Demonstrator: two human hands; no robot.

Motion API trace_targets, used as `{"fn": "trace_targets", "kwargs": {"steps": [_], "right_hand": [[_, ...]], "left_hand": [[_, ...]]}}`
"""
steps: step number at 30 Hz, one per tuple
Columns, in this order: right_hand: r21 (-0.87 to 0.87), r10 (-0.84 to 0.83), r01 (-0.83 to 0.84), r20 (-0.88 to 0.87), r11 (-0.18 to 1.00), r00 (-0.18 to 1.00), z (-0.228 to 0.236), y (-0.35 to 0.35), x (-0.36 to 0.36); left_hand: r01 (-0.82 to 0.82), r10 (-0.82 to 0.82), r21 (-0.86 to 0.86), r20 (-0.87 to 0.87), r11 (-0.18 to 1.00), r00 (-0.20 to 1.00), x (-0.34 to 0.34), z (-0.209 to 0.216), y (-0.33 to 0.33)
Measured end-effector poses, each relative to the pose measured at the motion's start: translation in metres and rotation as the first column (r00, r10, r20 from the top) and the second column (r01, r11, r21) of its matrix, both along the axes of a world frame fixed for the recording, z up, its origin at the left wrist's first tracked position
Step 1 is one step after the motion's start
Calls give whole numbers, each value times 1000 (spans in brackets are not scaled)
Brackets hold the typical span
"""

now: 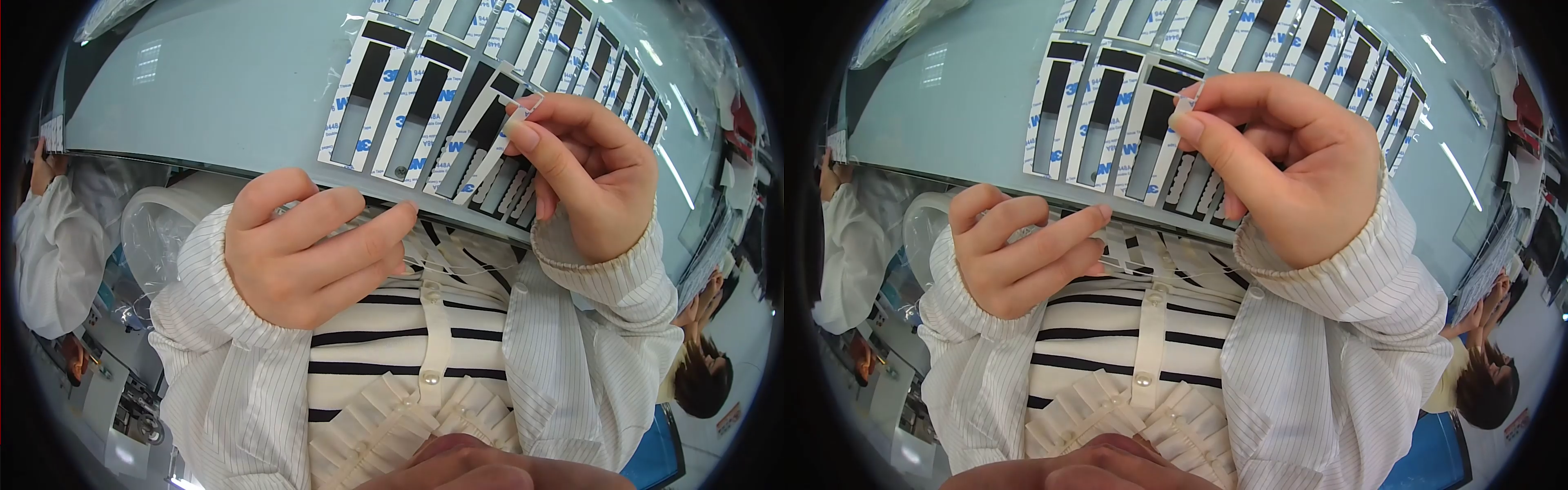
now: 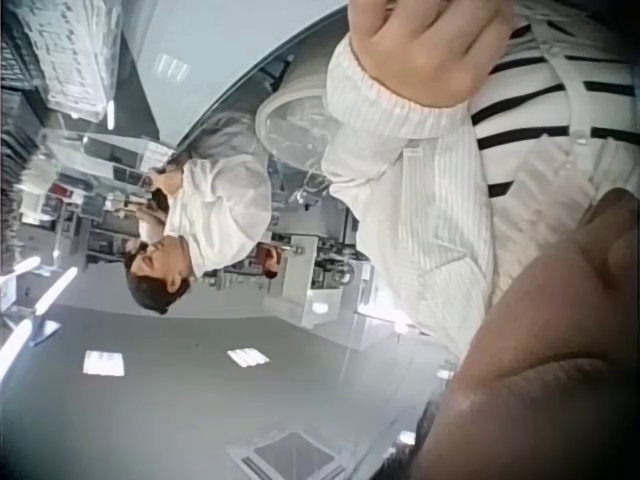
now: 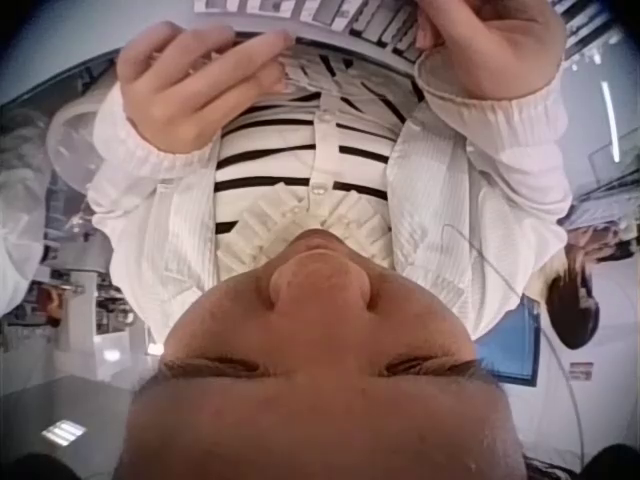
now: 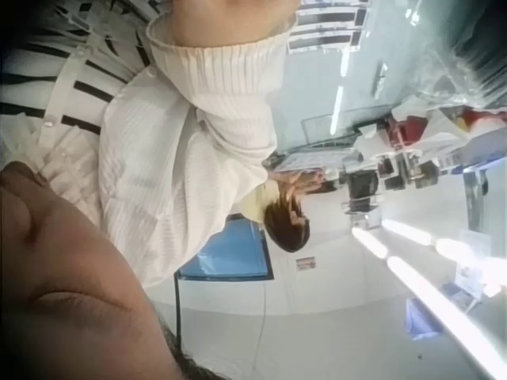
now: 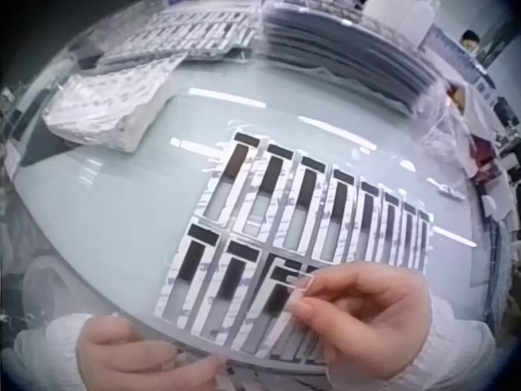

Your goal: Peeling and applying adhesive strips onto electronic components on a tray.

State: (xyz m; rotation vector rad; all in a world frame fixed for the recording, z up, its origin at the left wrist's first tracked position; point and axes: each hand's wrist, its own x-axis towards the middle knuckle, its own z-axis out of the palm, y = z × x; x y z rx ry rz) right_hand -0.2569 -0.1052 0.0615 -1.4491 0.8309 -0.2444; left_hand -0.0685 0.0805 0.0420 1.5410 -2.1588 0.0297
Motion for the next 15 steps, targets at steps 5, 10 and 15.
{"fn": "trace_targets", "kwargs": {"steps": [5, 10, 15], "right_hand": [[3, 37, -37, -36, 999, 999, -6, 8, 17], [-2, 9, -9, -12, 1000, 1000, -38, 47, 66], [-5, 24, -24, -37, 1000, 999, -43, 53, 69]], "left_hand": [[4, -4, 22, 16, 1000, 1000, 12, -8, 14], [29, -29, 20, 46, 999, 999, 66, -36, 47], [12, -12, 26, 19, 1000, 1000, 66, -42, 55]]}}
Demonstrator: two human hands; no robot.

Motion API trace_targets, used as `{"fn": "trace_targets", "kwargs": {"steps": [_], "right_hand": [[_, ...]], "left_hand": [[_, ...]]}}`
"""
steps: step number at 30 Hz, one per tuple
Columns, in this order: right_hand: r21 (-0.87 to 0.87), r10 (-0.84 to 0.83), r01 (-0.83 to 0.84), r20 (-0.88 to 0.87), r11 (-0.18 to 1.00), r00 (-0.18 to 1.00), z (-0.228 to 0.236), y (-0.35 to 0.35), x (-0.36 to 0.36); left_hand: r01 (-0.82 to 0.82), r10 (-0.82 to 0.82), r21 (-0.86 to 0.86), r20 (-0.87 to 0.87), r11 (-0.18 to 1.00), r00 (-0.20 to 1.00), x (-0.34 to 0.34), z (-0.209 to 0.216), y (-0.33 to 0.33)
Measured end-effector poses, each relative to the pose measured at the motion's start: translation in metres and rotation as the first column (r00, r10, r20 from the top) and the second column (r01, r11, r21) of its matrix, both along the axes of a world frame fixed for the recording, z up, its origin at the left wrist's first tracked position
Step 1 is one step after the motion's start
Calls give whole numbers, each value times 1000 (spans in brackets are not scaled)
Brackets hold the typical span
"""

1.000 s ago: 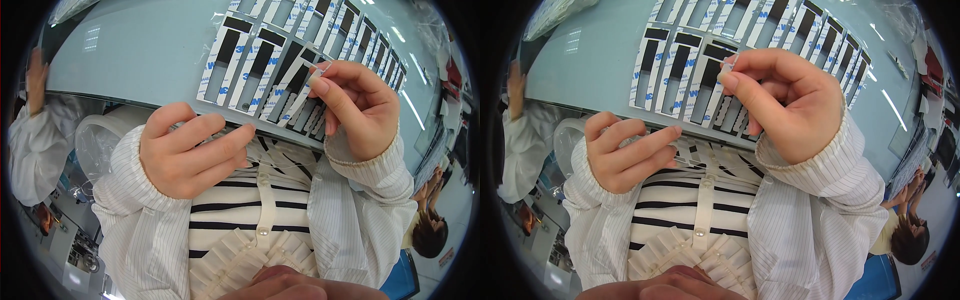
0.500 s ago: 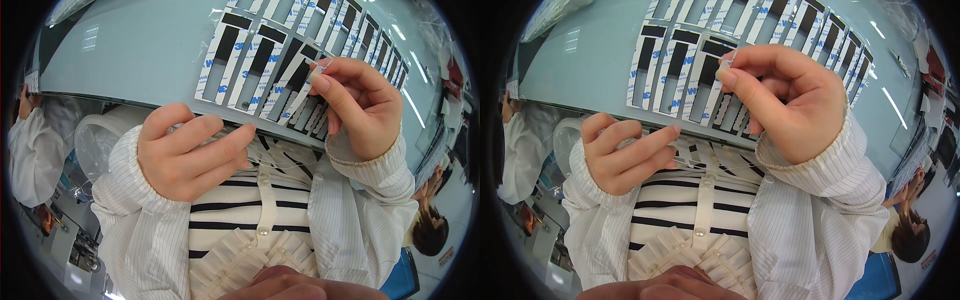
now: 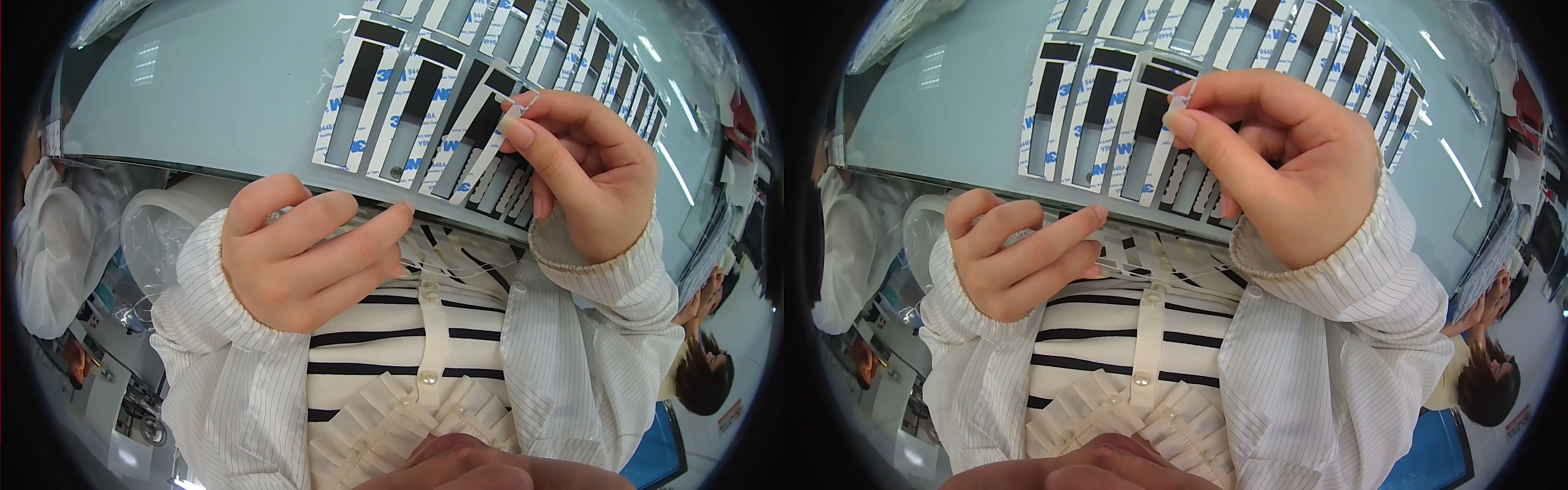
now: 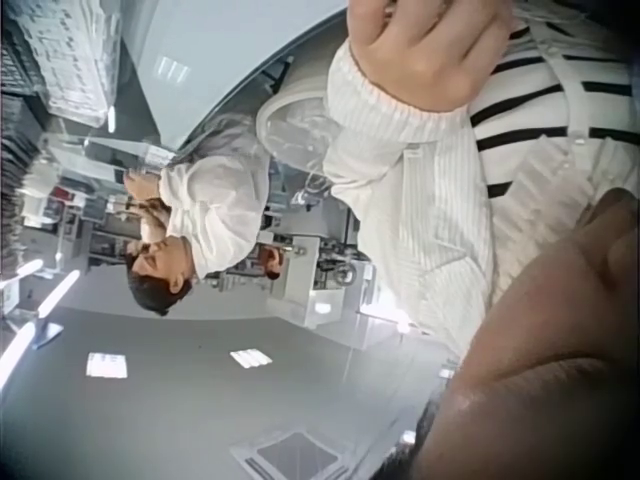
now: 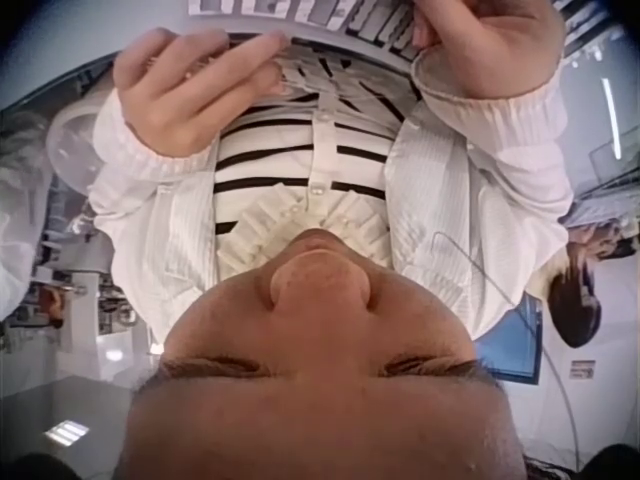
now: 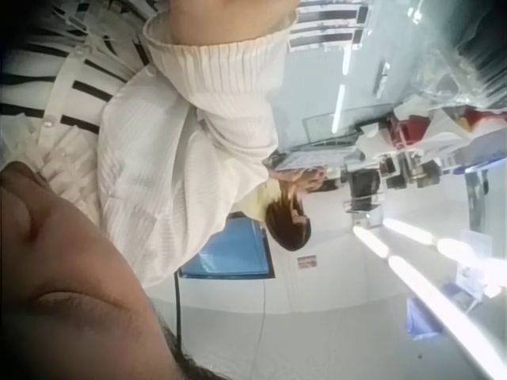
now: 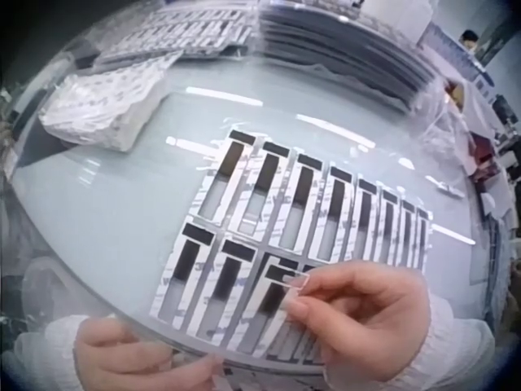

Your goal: Peeling and applying adhesive strips onto electronic components on a tray.

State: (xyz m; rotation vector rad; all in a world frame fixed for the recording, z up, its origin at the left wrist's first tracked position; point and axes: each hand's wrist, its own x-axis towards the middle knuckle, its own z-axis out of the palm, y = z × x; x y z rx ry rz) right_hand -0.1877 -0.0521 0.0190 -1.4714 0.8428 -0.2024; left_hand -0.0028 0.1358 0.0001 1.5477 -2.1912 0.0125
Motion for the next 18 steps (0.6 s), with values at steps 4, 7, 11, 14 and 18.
{"fn": "trace_targets", "kwargs": {"steps": [4, 7, 11, 14, 18], "right_hand": [[-26, -12, 12, 12, 1000, 1000, 5, 1, 1], [-31, -5, 5, -2, 999, 1000, 6, 0, 3], [-38, 2, -3, -26, 999, 1000, 5, -2, 5], [-45, -9, 9, -17, 999, 1000, 4, 0, 3], [-46, -6, 5, -21, 999, 1000, 5, 3, 2]], "left_hand": [[4, -4, -8, 11, 1000, 1000, 1, 6, -1], [7, -7, -15, 16, 1000, 1000, 4, 6, -2], [-16, 16, -31, -10, 999, 1000, 4, 3, -2], [-17, 17, -21, -11, 1000, 1000, 1, 3, -1], [-14, 14, -34, 5, 999, 1000, 0, 4, 1]]}}
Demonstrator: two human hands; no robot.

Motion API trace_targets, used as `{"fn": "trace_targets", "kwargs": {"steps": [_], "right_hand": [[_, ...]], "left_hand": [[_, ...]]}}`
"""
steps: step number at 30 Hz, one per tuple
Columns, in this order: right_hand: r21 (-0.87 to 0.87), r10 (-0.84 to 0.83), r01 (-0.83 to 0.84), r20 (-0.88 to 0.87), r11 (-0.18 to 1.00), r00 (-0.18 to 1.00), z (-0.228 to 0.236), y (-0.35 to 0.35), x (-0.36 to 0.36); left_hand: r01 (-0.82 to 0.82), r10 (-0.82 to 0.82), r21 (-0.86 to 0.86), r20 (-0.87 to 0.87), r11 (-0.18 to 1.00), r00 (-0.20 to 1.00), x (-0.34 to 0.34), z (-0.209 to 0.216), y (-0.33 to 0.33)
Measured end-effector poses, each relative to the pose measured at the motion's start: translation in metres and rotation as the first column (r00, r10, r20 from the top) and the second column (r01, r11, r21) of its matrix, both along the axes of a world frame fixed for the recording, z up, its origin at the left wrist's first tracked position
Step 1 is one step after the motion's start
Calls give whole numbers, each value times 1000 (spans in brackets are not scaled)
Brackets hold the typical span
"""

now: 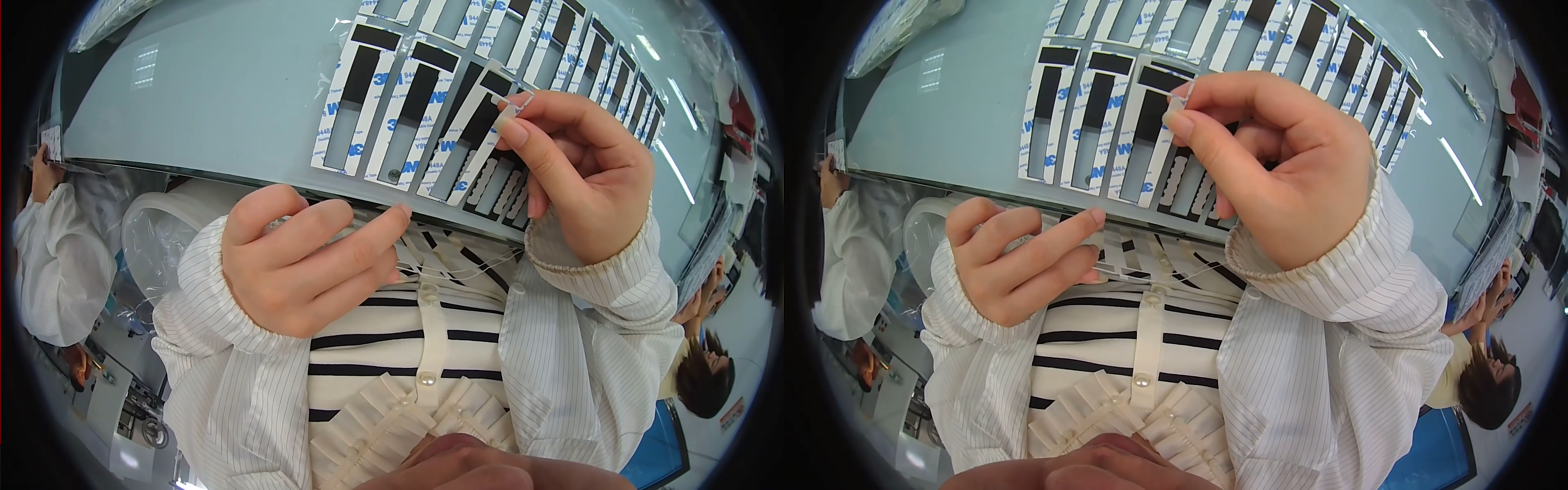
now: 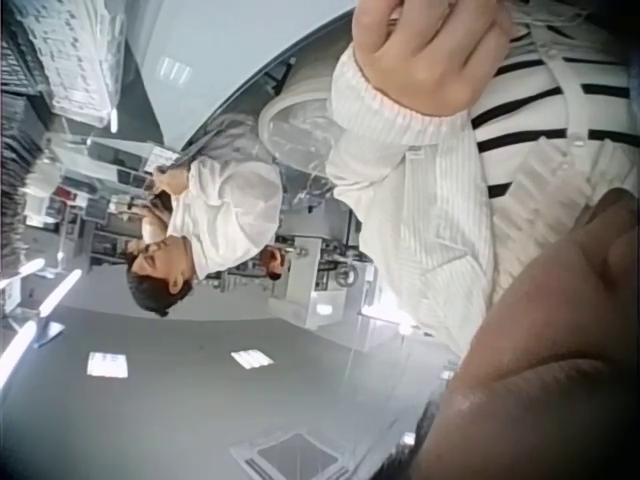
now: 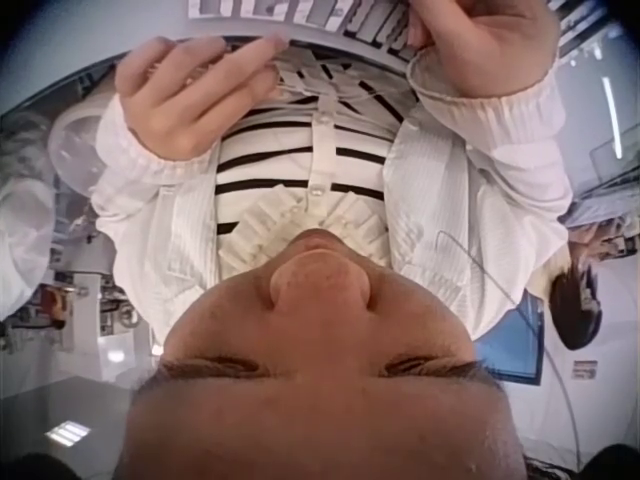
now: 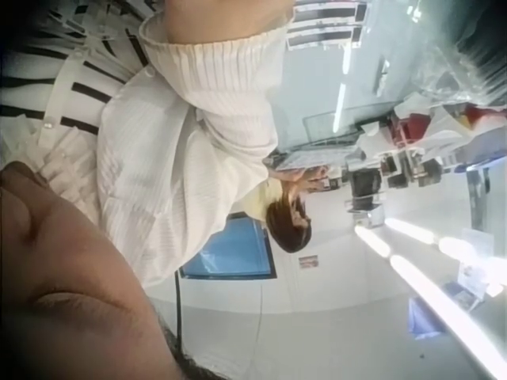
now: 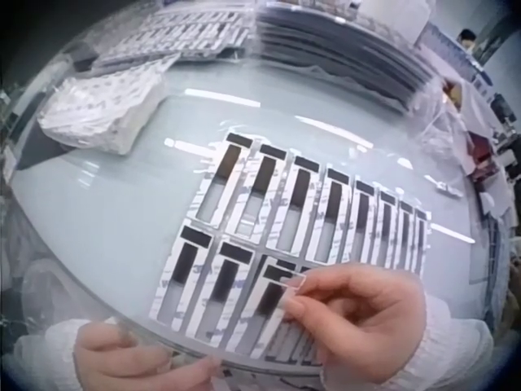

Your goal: Peeling and applying adhesive strips onto electronic components on a tray.

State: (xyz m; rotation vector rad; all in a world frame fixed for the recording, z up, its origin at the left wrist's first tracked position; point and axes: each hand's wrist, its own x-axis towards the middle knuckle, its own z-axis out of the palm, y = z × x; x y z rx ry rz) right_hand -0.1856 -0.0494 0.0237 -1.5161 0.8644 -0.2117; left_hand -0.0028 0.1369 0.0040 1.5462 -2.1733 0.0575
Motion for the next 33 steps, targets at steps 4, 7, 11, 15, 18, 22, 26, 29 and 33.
{"fn": "trace_targets", "kwargs": {"steps": [4, 7, 11, 15, 18, 22, 26, 29, 33], "right_hand": [[-7, -5, 5, -2, 1000, 1000, 0, 1, 0], [-9, -1, 1, -3, 1000, 1000, 1, 1, 1], [18, -31, 30, 37, 999, 999, -1, 0, 2], [91, -44, 40, 39, 995, 998, -2, -3, 1], [108, -35, 31, 36, 994, 999, 0, -4, -1], [80, -14, 12, 27, 997, 1000, 0, -2, 0], [45, -6, 4, 26, 999, 1000, 1, 0, 2], [43, -17, 15, 28, 999, 999, 0, 0, 3], [41, -38, 36, 38, 998, 999, -1, 1, 3]], "left_hand": [[13, -13, 18, 14, 1000, 1000, 2, 2, 1], [15, -15, 19, 10, 1000, 1000, 2, 2, 1], [2, -2, -21, -19, 1000, 1000, 2, -2, 0], [-9, 9, 3, -4, 1000, 1000, 1, -2, 3], [-12, 12, -6, -12, 1000, 1000, 0, -3, 2], [-17, 17, 15, -21, 1000, 1000, 0, -2, 4], [-20, 20, 16, -25, 1000, 999, 1, -1, 5], [-9, 10, 9, -35, 1000, 999, 2, -1, 4], [-7, 7, 6, -36, 1000, 999, 2, -2, 3]]}}
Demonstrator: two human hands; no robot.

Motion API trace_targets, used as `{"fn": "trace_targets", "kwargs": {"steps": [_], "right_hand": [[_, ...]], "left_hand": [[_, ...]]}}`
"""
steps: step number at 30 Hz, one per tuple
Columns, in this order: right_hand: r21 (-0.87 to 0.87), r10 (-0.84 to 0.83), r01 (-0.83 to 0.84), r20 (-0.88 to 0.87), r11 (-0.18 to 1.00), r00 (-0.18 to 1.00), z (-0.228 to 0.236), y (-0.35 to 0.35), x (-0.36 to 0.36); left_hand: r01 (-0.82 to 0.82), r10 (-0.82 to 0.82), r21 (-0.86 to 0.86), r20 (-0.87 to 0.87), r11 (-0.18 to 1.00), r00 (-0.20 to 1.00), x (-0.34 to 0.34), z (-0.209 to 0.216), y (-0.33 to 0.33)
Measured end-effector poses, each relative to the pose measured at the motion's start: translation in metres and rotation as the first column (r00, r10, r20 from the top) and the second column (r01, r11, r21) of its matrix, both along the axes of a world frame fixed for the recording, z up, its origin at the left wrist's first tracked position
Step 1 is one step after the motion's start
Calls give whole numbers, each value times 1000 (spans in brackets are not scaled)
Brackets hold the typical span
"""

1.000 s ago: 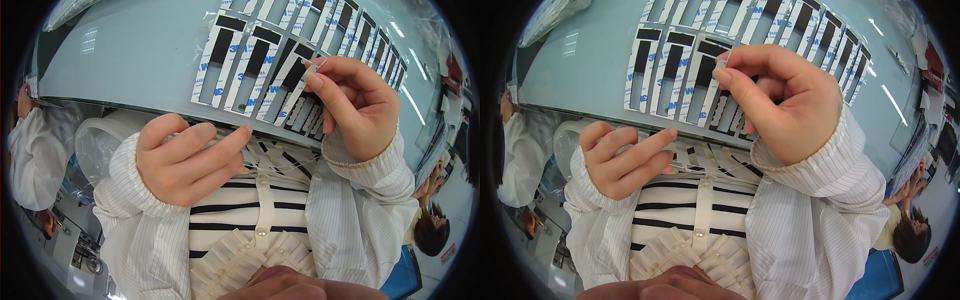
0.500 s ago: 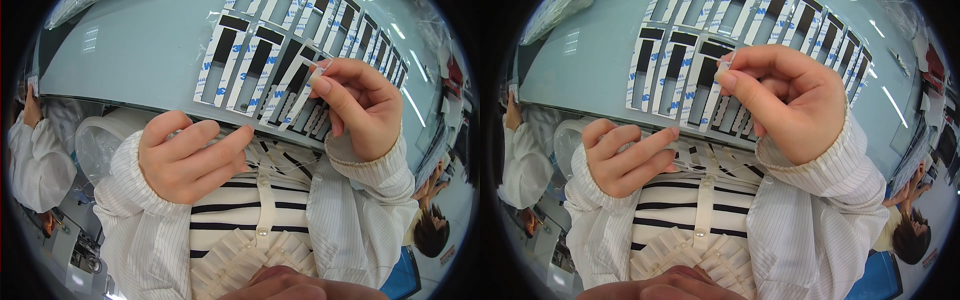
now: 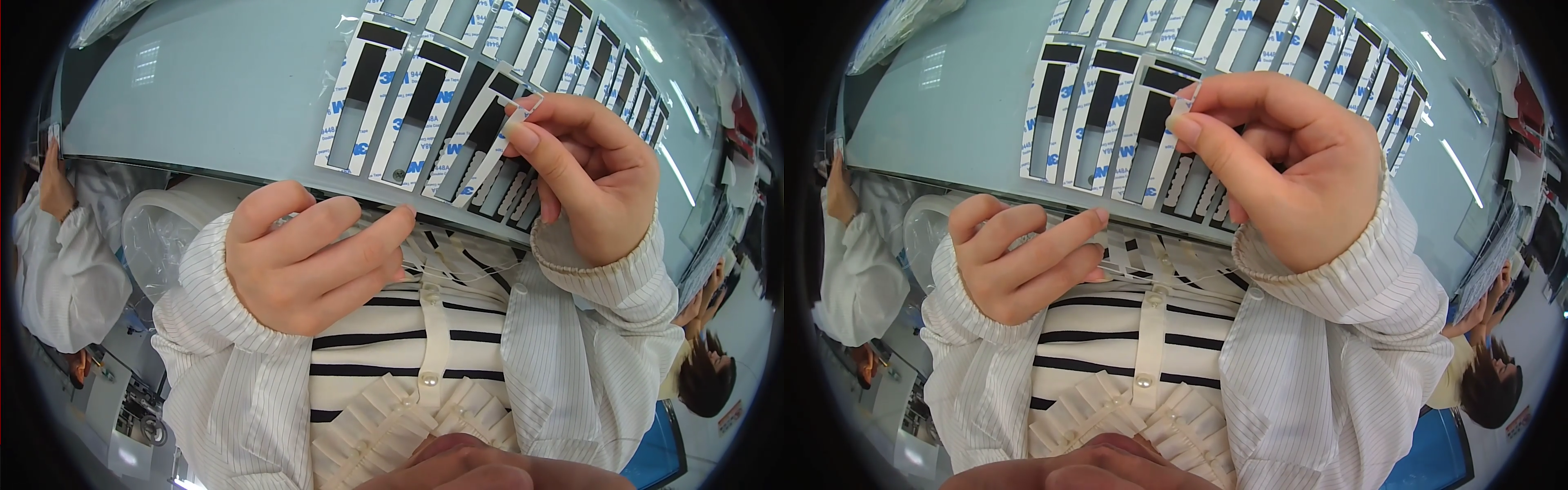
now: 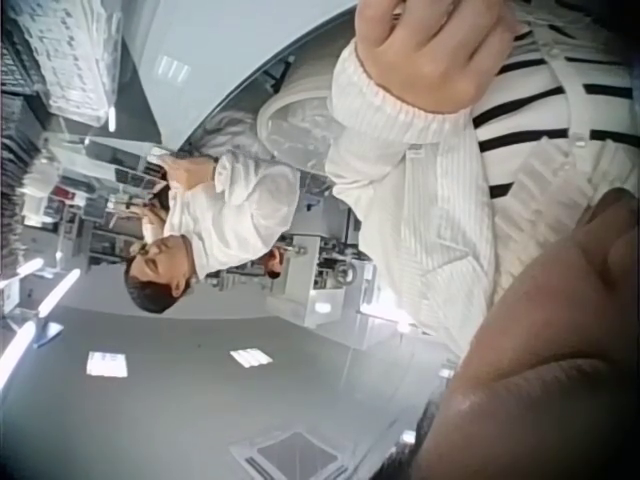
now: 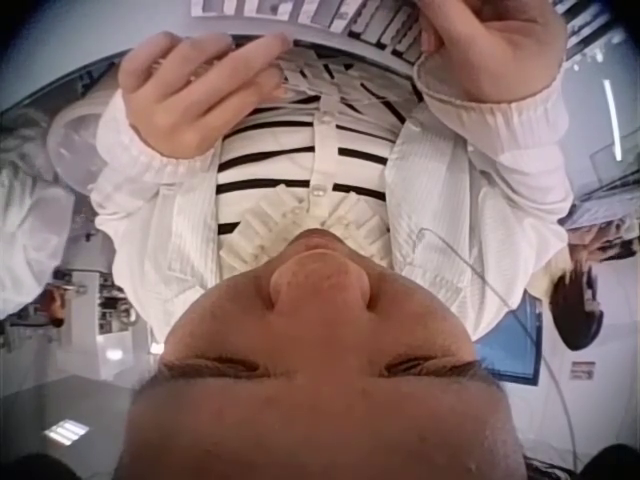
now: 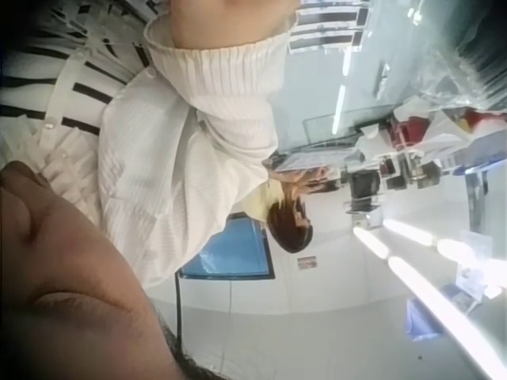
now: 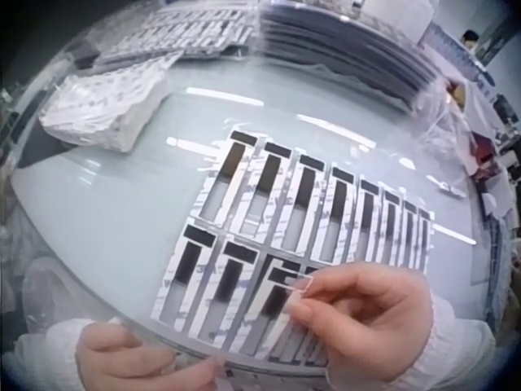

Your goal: Peeling and applying adhesive strips onto electronic components on a tray.

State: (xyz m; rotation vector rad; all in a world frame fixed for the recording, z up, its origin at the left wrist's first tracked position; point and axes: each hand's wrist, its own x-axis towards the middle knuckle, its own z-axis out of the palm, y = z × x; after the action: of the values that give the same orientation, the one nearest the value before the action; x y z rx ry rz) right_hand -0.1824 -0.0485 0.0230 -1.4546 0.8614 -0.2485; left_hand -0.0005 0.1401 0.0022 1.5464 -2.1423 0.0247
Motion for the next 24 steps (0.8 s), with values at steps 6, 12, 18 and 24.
{"fn": "trace_targets", "kwargs": {"steps": [6, 12, 18, 24], "right_hand": [[-5, 38, -38, -24, 999, 999, 2, -2, -1], [19, 24, -24, 17, 1000, 1000, -1, 1, -3], [14, 31, -31, -1, 999, 1000, 1, -2, 2], [-9, 33, -33, 1, 999, 999, -1, -6, 5]], "left_hand": [[0, 0, 1, 5, 1000, 1000, -1, 0, 0], [-3, 3, -7, 16, 1000, 1000, -3, -1, 2], [-6, 6, 17, 12, 1000, 1000, 2, 2, -2], [-13, 13, 21, 9, 1000, 1000, 4, 1, -4]]}}
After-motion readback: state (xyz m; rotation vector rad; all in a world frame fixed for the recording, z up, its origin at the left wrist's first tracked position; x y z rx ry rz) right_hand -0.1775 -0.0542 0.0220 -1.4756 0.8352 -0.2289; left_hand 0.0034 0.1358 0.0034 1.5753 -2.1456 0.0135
